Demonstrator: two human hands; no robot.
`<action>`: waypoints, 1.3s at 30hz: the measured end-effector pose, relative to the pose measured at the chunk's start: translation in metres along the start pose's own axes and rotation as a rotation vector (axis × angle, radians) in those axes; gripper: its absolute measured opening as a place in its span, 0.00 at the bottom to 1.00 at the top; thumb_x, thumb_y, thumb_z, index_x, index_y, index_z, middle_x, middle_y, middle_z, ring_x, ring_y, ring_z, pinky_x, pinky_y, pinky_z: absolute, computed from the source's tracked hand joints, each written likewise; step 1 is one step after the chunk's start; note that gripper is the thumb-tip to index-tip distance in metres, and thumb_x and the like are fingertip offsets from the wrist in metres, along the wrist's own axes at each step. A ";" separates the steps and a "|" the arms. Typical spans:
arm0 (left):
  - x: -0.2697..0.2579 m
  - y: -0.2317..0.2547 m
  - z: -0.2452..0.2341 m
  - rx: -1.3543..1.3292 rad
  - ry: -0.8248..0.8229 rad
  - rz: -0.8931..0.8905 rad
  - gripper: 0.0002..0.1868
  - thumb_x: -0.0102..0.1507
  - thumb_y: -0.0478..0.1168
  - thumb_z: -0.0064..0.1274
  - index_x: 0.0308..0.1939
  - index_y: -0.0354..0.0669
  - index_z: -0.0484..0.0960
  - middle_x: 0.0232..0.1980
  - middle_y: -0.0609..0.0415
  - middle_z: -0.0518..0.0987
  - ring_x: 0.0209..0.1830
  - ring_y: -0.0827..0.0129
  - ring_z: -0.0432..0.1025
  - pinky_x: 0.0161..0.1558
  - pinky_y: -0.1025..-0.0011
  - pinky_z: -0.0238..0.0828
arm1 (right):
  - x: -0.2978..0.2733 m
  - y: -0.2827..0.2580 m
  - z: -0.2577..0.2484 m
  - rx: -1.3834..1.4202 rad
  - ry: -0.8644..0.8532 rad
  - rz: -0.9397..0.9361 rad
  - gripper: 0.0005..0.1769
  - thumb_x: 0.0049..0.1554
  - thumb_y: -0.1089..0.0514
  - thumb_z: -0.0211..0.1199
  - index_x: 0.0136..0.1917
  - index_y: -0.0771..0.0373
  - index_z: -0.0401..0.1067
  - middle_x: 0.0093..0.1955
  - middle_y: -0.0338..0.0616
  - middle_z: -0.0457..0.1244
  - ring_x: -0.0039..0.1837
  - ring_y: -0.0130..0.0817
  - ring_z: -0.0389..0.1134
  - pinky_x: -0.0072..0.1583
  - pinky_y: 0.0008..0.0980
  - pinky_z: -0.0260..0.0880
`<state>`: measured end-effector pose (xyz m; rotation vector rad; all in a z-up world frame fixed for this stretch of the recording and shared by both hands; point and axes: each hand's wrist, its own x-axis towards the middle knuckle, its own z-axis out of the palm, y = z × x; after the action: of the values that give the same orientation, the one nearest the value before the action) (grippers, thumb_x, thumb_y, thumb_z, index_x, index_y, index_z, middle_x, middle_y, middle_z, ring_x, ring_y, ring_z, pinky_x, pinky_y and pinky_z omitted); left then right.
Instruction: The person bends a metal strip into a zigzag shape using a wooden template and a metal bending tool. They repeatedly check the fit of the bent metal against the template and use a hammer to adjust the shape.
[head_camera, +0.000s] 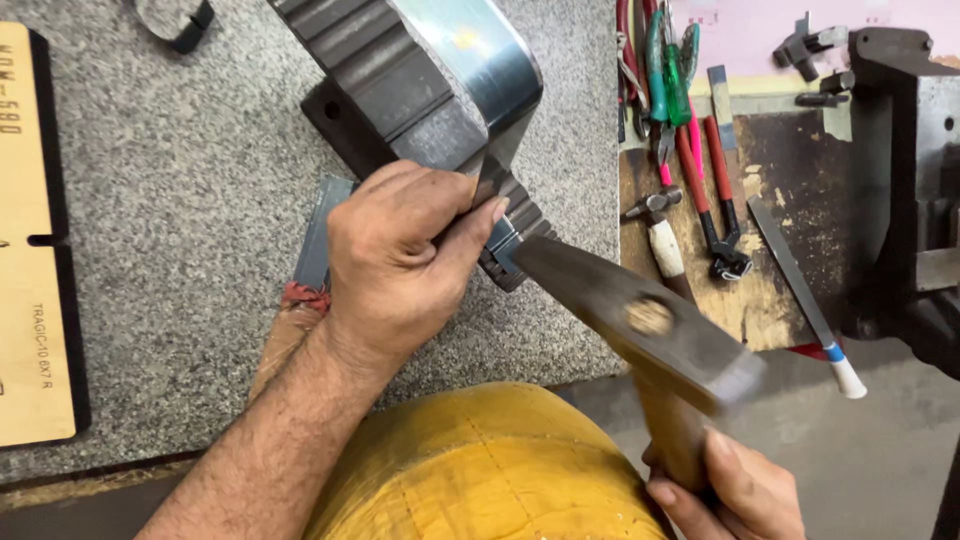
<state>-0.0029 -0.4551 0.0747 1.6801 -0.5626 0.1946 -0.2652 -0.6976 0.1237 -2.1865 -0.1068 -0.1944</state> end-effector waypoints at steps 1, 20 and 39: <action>-0.001 0.000 0.001 0.007 -0.002 -0.004 0.05 0.66 0.32 0.66 0.41 0.38 0.84 0.36 0.56 0.83 0.35 0.69 0.77 0.41 0.70 0.74 | -0.003 0.001 -0.001 0.002 0.030 0.031 0.45 0.54 0.67 0.69 0.80 0.46 0.58 0.45 0.47 0.71 0.44 0.30 0.76 0.50 0.27 0.77; 0.002 0.004 0.000 0.022 0.031 -0.020 0.07 0.64 0.32 0.66 0.37 0.37 0.81 0.33 0.52 0.81 0.33 0.66 0.76 0.39 0.68 0.72 | 0.014 0.013 -0.019 -0.078 -0.036 0.121 0.44 0.55 0.68 0.68 0.80 0.62 0.53 0.42 0.42 0.71 0.37 0.20 0.70 0.40 0.22 0.72; -0.068 -0.007 -0.094 -1.022 -0.012 -0.534 0.04 0.67 0.28 0.58 0.45 0.33 0.83 0.39 0.54 0.82 0.39 0.73 0.77 0.44 0.72 0.79 | 0.142 0.020 0.052 -0.874 0.064 -0.196 0.22 0.51 0.62 0.71 0.59 0.63 0.74 0.53 0.55 0.67 0.52 0.54 0.70 0.53 0.41 0.72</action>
<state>-0.0414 -0.3467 0.0576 0.7727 -0.1349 -0.4347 -0.1176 -0.6666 0.1030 -3.0353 -0.2339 -0.4929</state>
